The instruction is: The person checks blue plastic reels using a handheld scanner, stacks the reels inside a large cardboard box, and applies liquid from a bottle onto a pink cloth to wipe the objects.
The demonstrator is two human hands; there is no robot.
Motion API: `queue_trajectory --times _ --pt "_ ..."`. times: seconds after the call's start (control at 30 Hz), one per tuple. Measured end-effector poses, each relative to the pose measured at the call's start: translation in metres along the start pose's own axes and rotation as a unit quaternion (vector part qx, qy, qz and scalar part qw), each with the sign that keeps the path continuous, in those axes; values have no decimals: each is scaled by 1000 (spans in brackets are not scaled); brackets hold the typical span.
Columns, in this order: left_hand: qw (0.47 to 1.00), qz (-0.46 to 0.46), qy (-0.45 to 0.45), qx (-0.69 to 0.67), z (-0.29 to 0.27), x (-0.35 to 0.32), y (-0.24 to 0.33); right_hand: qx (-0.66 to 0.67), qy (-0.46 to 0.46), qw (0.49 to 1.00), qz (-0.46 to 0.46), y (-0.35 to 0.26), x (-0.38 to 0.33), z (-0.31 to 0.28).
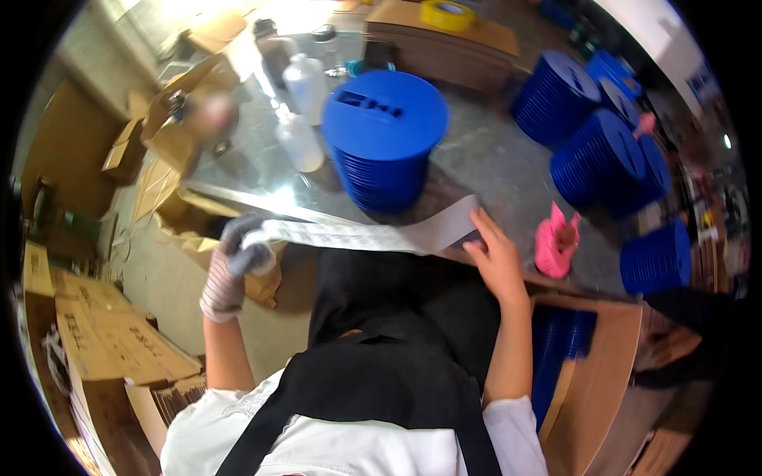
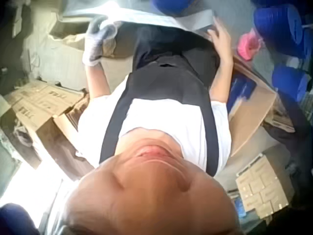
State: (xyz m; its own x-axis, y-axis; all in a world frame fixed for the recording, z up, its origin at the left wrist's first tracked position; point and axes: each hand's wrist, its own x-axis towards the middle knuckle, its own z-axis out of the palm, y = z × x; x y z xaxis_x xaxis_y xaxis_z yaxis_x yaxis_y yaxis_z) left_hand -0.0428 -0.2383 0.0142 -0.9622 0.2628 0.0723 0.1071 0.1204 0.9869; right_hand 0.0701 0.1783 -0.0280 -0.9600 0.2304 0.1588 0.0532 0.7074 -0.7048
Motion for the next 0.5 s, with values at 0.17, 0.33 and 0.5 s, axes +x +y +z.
queue_trajectory --times 0.17,0.33,0.5 --pt "997 -8 70 44 -71 82 12 7 -57 998 -15 -7 -7 32" --pt "959 152 175 164 -117 201 95 -43 -96 994 -34 -45 5 52" --pt "610 503 454 410 -138 226 132 -69 -115 977 -165 -74 9 95"
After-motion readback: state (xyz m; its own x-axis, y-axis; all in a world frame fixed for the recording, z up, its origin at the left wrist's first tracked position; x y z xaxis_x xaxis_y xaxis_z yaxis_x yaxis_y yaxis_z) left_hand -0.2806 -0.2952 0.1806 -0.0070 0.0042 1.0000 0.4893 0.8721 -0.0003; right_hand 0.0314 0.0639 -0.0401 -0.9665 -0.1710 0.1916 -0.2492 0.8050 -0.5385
